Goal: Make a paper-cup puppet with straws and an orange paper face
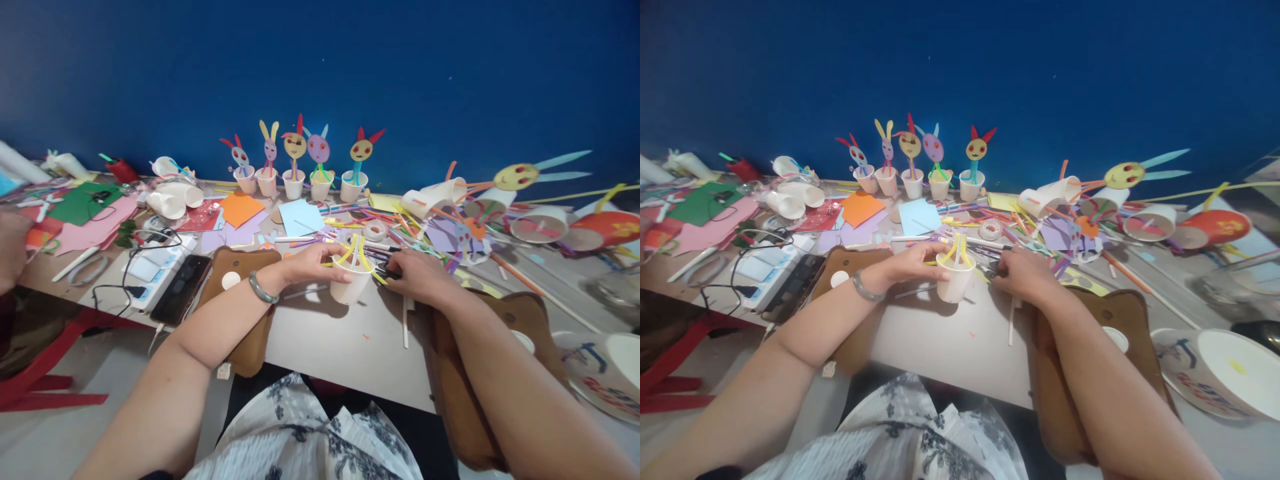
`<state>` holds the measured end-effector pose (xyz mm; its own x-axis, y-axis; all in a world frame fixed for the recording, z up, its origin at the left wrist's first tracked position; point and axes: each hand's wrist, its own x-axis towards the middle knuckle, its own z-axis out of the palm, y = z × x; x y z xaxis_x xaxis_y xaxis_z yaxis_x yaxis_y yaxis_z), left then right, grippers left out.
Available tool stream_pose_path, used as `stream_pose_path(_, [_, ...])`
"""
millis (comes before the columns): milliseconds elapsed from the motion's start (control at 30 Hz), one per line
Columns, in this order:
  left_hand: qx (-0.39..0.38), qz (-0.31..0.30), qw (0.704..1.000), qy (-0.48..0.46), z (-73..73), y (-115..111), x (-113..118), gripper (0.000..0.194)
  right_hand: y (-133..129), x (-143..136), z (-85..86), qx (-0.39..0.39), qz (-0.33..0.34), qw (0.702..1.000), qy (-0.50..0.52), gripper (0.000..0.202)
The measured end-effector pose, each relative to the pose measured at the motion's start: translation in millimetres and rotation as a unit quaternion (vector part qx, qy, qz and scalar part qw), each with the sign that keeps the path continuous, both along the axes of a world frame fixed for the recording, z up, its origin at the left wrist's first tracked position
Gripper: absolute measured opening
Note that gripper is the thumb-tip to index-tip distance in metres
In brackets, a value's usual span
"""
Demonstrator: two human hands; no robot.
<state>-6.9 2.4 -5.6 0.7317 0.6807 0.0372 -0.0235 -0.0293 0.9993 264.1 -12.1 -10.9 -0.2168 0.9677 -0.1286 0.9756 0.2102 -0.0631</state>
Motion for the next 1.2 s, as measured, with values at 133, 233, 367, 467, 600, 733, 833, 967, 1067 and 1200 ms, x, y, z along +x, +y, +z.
stream_pose_path(133, [-0.004, 0.001, 1.000, -0.007, -1.7, 2, 0, 0.051, 1, 3, 3.9, -0.012, -0.043, 0.998, 0.040, 0.014])
stream_pose_path(233, [-0.007, -0.006, 1.000, 0.007, -0.9, 2, 0, 0.054, 1, 7, 8.3, -0.006, -0.057, 0.994, 0.090, 0.013])
stream_pose_path(367, [-0.006, -0.020, 0.999, 0.026, 2.2, 0, -1, 0.051, 1, 14, 15.7, 0.002, -0.098, 0.975, 0.201, 0.016])
stream_pose_path(467, [0.003, -0.024, 0.999, 0.029, 2.9, -1, -1, 0.049, 1, 18, 20.5, 0.011, -0.125, 0.940, 0.316, 0.028])
stream_pose_path(600, [0.030, -0.014, 0.999, 0.042, 0.0, 0, 0, 0.049, 0, 13, 24.7, -0.003, -0.126, 0.842, 0.525, 0.049])
stream_pose_path(733, [0.061, -0.012, 0.996, 0.058, -2.8, 0, 2, 0.047, -7, -3, 26.0, -0.026, -0.063, 0.782, 0.619, 0.053])
stream_pose_path(833, [0.079, -0.012, 0.995, 0.066, -2.0, -4, 5, 0.043, -17, -18, 24.5, -0.016, -0.034, 0.760, 0.648, 0.051])
stream_pose_path(967, [0.075, -0.009, 0.995, 0.059, -1.4, -10, 9, 0.041, -27, -33, 21.7, 0.021, -0.017, 0.762, 0.648, 0.047])
stream_pose_path(1067, [0.085, -0.013, 0.994, 0.065, -3.2, -12, 11, 0.042, -29, -38, 18.6, 0.032, -0.010, 0.758, 0.651, 0.047])
stream_pose_path(1200, [0.127, -0.016, 0.987, 0.093, -4.7, -12, 11, 0.042, -28, -40, 12.5, 0.046, -0.018, 0.772, 0.634, 0.048])
